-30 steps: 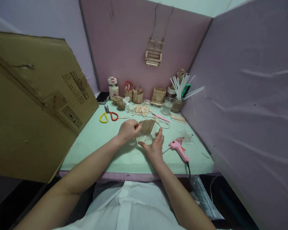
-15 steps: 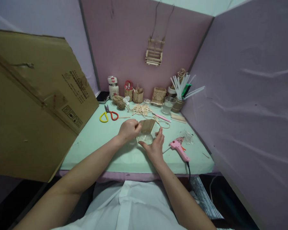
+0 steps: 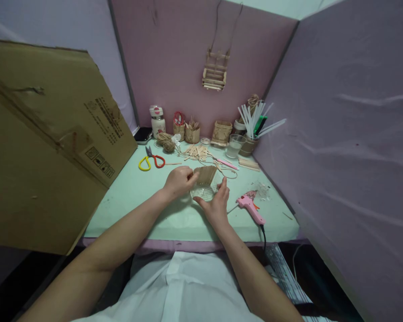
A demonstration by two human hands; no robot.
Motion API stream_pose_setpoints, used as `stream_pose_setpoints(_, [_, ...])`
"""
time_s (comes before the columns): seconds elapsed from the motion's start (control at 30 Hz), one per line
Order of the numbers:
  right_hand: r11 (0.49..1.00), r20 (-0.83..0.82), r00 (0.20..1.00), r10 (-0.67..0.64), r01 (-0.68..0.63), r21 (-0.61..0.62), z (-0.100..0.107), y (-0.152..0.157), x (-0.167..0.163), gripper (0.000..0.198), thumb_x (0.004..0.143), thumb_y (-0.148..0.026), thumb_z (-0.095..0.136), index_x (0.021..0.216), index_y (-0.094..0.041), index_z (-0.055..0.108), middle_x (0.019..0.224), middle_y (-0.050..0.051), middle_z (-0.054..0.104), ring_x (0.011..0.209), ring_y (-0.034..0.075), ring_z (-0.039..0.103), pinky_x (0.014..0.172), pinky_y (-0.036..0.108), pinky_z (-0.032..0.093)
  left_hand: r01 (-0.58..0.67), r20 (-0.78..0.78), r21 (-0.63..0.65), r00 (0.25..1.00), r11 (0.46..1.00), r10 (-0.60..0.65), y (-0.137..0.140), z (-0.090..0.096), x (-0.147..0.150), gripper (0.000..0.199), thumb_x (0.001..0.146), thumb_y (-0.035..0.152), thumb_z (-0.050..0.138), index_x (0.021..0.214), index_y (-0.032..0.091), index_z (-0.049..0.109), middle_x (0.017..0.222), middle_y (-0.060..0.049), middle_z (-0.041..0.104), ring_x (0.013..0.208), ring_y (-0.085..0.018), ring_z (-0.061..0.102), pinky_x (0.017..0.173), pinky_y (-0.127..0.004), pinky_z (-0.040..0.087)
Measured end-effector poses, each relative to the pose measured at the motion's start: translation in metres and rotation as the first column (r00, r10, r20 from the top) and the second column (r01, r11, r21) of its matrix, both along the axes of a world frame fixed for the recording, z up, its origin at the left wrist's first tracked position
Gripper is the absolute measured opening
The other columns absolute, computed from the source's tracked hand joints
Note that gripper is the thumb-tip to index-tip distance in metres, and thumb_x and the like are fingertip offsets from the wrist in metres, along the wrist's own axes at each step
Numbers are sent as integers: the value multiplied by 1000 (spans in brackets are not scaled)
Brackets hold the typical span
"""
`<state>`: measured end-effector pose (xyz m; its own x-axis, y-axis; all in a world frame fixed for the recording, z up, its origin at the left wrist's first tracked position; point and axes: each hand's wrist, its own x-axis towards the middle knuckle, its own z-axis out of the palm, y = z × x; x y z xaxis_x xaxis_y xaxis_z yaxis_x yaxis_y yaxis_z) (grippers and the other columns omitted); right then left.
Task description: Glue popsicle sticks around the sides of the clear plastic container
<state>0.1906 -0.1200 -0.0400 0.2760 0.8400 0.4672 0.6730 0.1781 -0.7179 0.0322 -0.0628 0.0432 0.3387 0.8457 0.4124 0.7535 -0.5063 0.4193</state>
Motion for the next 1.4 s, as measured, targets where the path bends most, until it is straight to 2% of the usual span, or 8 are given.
stream_pose_setpoints(0.1, [1000, -6, 1000, 8, -8, 10, -1, 0, 0, 128, 60, -61, 79, 154, -15, 5, 121, 14, 41, 115, 32, 43, 97, 51, 43, 20, 71, -11, 997, 1000, -19, 6, -1, -11, 51, 94, 50, 41, 59, 17, 58, 66, -5, 61, 68, -16, 53, 63, -29, 33])
stream_pose_setpoints(0.2, [1000, -6, 1000, 1, -1, 14, 0, -1, 0, 126, 61, -61, 78, 154, -17, 5, 121, 14, 42, 114, 31, 43, 96, 51, 43, 29, 183, -42, 983, 999, -21, 16, -1, -26, 55, 97, 48, 32, 57, 17, 55, 63, -3, 58, 65, -15, 51, 64, -28, 35])
stream_pose_setpoints(0.33, [1000, -5, 1000, 2, -2, 13, 1, -1, -1, 125, 62, -61, 78, 154, -15, 6, 119, 13, 43, 113, 31, 43, 97, 51, 42, 114, 169, -134, 981, 984, -91, 26, -1, -41, 32, 89, 32, 46, 68, 16, 65, 71, -3, 65, 70, -15, 55, 68, -28, 40])
stream_pose_setpoints(0.47, [1000, -8, 1000, 0, 0, 20, 0, -1, -1, 125, 62, -60, 78, 154, -17, 6, 119, 13, 42, 113, 31, 44, 97, 50, 42, 313, 103, -286, 950, 906, -295, 28, -5, -43, 19, 80, 24, 56, 84, 16, 73, 85, -4, 72, 78, -17, 61, 72, -27, 44])
stream_pose_setpoints(0.57, [1000, -9, 1000, -2, 2, 16, 0, -1, -1, 125, 61, -59, 78, 155, -18, 6, 119, 13, 42, 113, 31, 44, 97, 50, 43, 369, 64, -347, 927, 862, -371, 29, -8, -42, 20, 77, 20, 56, 86, 17, 75, 86, -5, 73, 79, -18, 62, 73, -27, 44])
stream_pose_setpoints(0.8, [1000, -79, 997, 24, -24, -2, -1, 0, -1, 128, 60, -57, 79, 155, -14, 4, 128, 16, 42, 121, 31, 43, 99, 50, 44, 334, 21, -357, 936, 872, -350, 33, -14, -42, 20, 76, 23, 59, 86, 18, 76, 85, -5, 73, 78, -19, 62, 70, -27, 43])
stream_pose_setpoints(1.03, [996, -145, 986, 88, -90, -5, -1, -2, -2, 120, 69, -51, 76, 155, -17, 0, 146, 22, 38, 135, 31, 42, 105, 50, 43, 334, -3, -383, 932, 861, -363, 37, -20, -38, 17, 75, 23, 63, 84, 19, 77, 81, -4, 74, 75, -18, 61, 68, -26, 42])
stream_pose_setpoints(1.4, [995, -178, 979, 97, -102, -19, 1, -2, -3, 120, 68, -48, 76, 155, -15, 1, 147, 24, 38, 136, 31, 42, 106, 50, 43, 338, -34, -374, 926, 864, -377, 39, -23, -38, 18, 77, 26, 63, 87, 19, 76, 86, -4, 74, 78, -18, 63, 69, -26, 43])
